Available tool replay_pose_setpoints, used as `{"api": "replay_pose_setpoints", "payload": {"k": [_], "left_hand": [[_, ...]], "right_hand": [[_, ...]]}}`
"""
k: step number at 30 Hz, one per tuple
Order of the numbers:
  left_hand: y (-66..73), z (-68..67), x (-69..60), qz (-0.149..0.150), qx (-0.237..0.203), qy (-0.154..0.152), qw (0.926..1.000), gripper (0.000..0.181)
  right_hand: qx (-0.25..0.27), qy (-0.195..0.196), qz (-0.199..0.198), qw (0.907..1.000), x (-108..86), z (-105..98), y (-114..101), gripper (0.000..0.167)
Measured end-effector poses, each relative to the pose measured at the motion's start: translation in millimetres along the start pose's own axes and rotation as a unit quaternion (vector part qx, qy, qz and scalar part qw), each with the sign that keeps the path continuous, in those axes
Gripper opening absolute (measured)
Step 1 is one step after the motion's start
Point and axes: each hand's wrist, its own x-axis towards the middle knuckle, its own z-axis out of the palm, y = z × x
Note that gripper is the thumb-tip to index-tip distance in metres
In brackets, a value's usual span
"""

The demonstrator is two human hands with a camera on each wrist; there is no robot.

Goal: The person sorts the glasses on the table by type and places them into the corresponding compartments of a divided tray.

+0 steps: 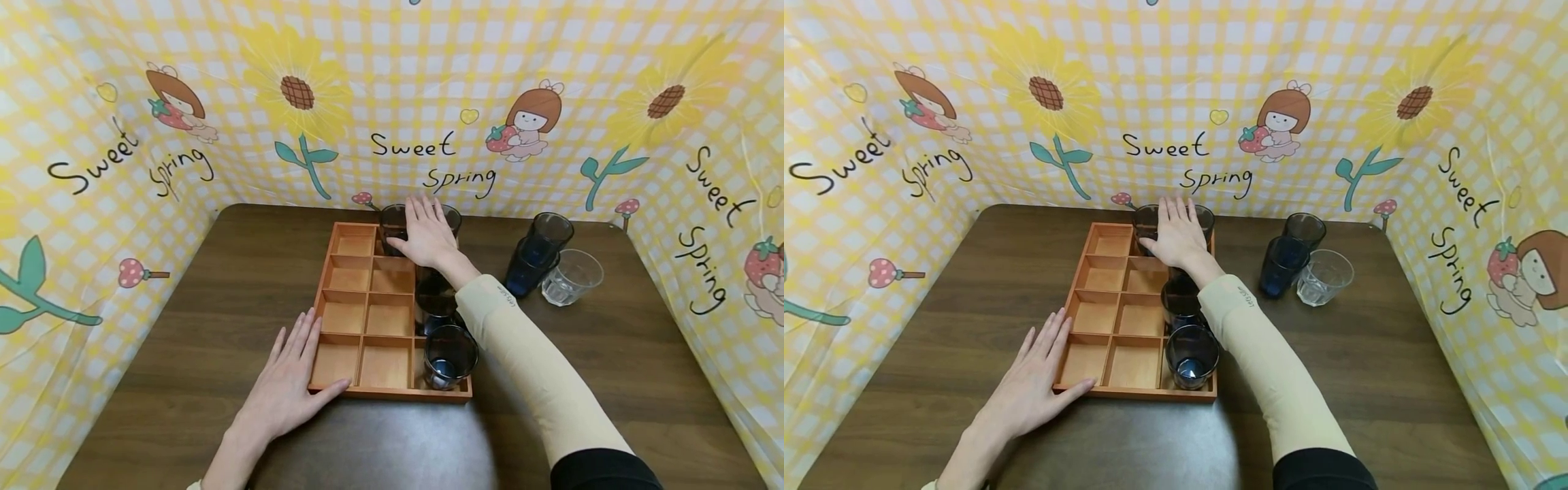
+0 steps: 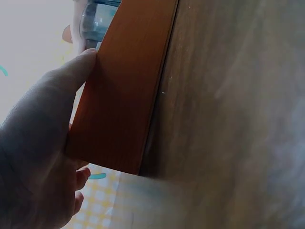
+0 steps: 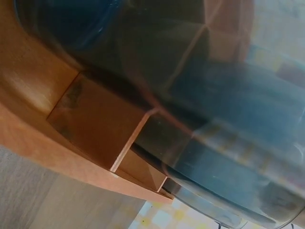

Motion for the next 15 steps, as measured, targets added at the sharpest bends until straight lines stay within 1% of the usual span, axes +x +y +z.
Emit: {"api": "replay_pose_setpoints", "payload": {"k": [3,5,12,15], "left_hand": [[0.0,-1.4,0.0,0.000,0.016,-0.005,0.9999,0.120],[0.4,-2.0,0.0,-0.002,0.019,-0.008,0.9998,0.120],[-0.1,-1.9,-0.5,-0.005,0.007,-0.009,0.9999,0.120],[-0.2,-1.5,0.1,-0.004,0.001,-0.007,1.0000,0.119]], "right_hand": [[-0.003,0.000,0.003,1.0000,-0.9,0.1,-0.5,0.098],[-0.005,0.000,0.005,1.0000,-1.2,-0.1,-0.9,0.097],[-0.012,-0.005,0.005,0.9999,-1.1,-0.1,-1.9,0.098],[0.006,-0.009,-0.001,0.9999,1.2,-1.6,-0.1,0.099]]}}
